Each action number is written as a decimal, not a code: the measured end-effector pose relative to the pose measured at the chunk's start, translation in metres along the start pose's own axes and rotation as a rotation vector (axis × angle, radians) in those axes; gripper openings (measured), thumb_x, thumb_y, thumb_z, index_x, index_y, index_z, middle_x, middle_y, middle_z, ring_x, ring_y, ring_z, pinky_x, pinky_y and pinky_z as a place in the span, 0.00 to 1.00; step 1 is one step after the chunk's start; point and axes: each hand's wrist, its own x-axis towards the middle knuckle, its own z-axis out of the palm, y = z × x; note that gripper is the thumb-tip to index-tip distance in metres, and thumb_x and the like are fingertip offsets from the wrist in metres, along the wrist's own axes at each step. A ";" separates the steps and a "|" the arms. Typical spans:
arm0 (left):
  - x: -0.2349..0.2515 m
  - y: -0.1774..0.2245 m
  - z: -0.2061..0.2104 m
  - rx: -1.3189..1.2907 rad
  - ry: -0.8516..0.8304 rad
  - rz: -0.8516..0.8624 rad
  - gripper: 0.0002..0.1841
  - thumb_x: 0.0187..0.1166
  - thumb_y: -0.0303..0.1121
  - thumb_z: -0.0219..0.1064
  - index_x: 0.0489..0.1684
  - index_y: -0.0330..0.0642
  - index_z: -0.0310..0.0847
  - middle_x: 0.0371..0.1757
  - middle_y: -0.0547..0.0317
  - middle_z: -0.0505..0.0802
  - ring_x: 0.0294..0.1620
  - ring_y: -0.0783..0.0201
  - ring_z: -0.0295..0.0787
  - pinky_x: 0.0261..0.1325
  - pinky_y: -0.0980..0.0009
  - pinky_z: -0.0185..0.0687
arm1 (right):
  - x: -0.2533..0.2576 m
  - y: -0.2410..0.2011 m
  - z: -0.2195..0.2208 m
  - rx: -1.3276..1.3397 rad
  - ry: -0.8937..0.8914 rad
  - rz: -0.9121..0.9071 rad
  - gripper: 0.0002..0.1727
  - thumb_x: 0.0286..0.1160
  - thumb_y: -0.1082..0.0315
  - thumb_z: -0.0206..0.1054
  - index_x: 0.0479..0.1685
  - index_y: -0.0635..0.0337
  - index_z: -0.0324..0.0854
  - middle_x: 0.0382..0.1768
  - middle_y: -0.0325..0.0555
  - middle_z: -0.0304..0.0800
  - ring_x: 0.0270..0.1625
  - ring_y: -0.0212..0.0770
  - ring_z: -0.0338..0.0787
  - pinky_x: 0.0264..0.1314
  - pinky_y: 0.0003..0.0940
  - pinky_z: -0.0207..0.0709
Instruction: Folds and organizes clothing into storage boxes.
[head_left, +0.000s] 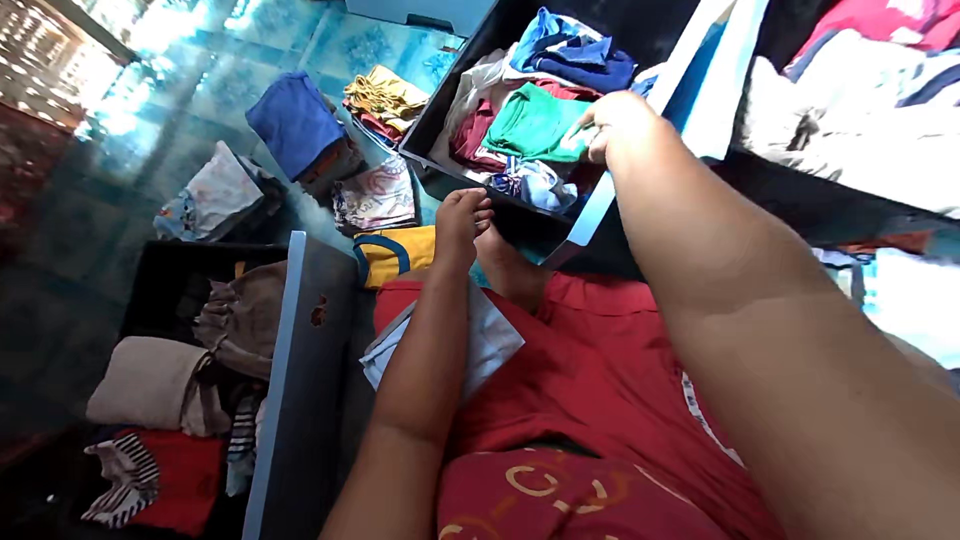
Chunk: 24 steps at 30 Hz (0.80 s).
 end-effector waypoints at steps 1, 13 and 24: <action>0.000 0.000 0.001 0.005 -0.008 -0.003 0.08 0.87 0.33 0.59 0.52 0.38 0.78 0.40 0.55 0.90 0.32 0.68 0.87 0.34 0.73 0.82 | -0.001 0.008 0.003 0.030 0.002 0.008 0.26 0.82 0.70 0.61 0.79 0.60 0.66 0.61 0.54 0.77 0.51 0.44 0.83 0.49 0.39 0.82; 0.008 -0.006 -0.003 -0.006 -0.080 -0.092 0.13 0.88 0.37 0.59 0.60 0.38 0.78 0.45 0.53 0.90 0.37 0.65 0.86 0.38 0.69 0.81 | -0.011 0.003 0.017 0.264 -0.002 -0.108 0.32 0.63 0.82 0.69 0.73 0.60 0.71 0.61 0.52 0.80 0.57 0.43 0.84 0.52 0.40 0.82; -0.048 0.032 -0.051 -0.680 -0.489 0.070 0.41 0.84 0.68 0.30 0.64 0.41 0.77 0.58 0.42 0.91 0.59 0.46 0.90 0.56 0.47 0.89 | -0.201 -0.012 -0.016 0.457 -0.758 -0.246 0.14 0.79 0.80 0.54 0.55 0.53 0.74 0.40 0.37 0.91 0.42 0.31 0.93 0.47 0.32 0.91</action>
